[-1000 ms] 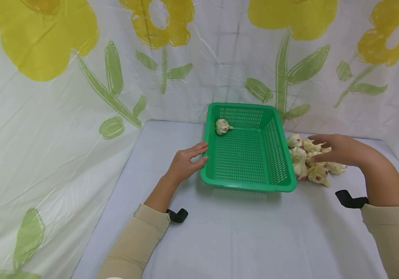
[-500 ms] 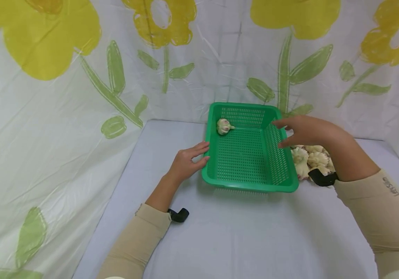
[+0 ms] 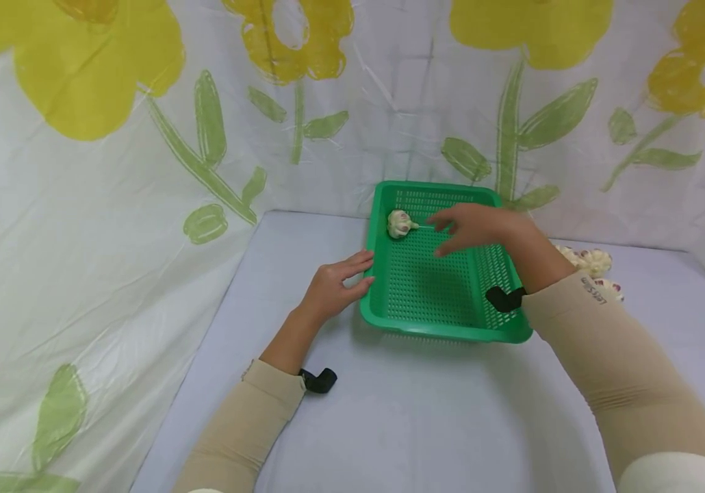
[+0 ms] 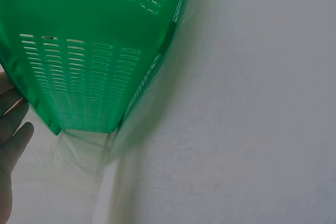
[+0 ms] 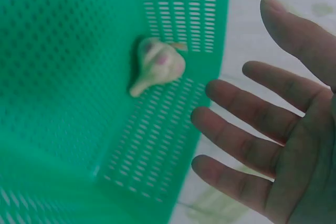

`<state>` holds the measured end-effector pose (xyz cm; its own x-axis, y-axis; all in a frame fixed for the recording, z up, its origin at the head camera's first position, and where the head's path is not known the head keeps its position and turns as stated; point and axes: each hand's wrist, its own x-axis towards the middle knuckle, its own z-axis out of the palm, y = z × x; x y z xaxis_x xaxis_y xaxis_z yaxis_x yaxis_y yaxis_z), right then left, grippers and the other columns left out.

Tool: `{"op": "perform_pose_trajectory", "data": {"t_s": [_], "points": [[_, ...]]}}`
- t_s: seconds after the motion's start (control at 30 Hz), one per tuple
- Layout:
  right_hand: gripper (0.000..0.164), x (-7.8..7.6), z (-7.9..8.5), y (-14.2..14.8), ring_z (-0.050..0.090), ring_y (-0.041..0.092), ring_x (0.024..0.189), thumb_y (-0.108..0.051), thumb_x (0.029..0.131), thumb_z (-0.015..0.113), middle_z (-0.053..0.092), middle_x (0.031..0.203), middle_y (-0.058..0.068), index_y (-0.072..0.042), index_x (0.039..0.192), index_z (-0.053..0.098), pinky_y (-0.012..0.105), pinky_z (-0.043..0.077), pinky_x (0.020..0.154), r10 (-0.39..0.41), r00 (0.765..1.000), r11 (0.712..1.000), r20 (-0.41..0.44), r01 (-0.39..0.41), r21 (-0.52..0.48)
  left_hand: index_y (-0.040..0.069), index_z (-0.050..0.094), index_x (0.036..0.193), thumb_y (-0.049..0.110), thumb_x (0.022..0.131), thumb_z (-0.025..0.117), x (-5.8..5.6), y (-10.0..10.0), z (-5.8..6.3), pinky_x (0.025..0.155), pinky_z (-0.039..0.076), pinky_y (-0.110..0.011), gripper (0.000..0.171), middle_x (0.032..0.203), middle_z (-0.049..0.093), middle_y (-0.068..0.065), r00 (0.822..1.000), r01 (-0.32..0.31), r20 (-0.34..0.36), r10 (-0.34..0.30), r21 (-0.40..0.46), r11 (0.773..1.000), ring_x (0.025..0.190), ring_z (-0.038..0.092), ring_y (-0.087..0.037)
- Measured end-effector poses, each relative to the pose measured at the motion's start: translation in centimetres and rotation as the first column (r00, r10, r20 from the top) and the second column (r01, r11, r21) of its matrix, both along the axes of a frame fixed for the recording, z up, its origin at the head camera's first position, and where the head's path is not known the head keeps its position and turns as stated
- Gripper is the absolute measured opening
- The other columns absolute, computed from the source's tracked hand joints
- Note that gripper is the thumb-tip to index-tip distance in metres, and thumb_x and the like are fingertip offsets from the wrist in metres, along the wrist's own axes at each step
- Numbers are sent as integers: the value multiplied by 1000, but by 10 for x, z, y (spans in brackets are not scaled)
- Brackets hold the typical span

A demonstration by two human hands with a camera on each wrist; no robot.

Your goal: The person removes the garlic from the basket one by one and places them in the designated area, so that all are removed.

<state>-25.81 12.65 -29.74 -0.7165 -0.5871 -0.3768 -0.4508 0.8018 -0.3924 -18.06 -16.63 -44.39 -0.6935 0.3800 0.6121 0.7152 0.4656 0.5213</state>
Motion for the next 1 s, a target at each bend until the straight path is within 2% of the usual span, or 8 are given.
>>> {"op": "perform_pose_trajectory", "data": {"t_s": [0.17, 0.33, 0.63, 0.83, 1.0], "points": [[71, -18, -16, -17, 50, 40, 130, -34, 91, 71, 51, 144, 20, -8, 150, 40, 54, 48, 99, 10, 1000, 999, 30, -8, -48, 0, 69, 121, 14, 87, 73, 1, 0, 1, 97, 52, -31, 37, 130, 65, -8, 1000, 1, -1, -1, -2, 1000, 125, 60, -19], [72, -31, -32, -29, 47, 42, 132, -28, 91, 72, 47, 146, 24, -6, 151, 38, 54, 47, 100, -24, 999, 995, 44, 28, -94, -1, 69, 121, 15, 88, 72, 4, 1, 0, 97, 52, -31, 37, 131, 65, -8, 1000, 10, 6, -10, -14, 1000, 125, 59, -19], [74, -52, -57, -46, 45, 42, 132, -25, 88, 74, 48, 145, 24, -6, 150, 39, 57, 43, 103, -100, 994, 986, -46, 93, -141, -1, 70, 120, 17, 88, 72, 3, -1, 1, 97, 53, -32, 37, 131, 65, -6, 1000, -7, -2, 7, -25, 1000, 125, 59, -18], [73, -61, -75, -52, 43, 42, 134, -20, 87, 75, 47, 145, 23, -7, 150, 40, 58, 40, 106, -178, 982, 971, -65, 165, -175, -1, 69, 121, 17, 88, 73, 4, -2, 0, 97, 52, -31, 37, 131, 65, -7, 1000, -6, 0, 6, -23, 1000, 125, 59, -18], [78, -64, -85, -56, 38, 42, 138, -18, 87, 75, 42, 150, 24, -7, 153, 35, 58, 36, 110, -226, 972, 961, -56, 214, -174, 0, 69, 122, 17, 88, 73, 4, -1, 0, 98, 52, -30, 37, 132, 65, -6, 1000, 0, 8, 1, -25, 1000, 126, 59, -17]]}}
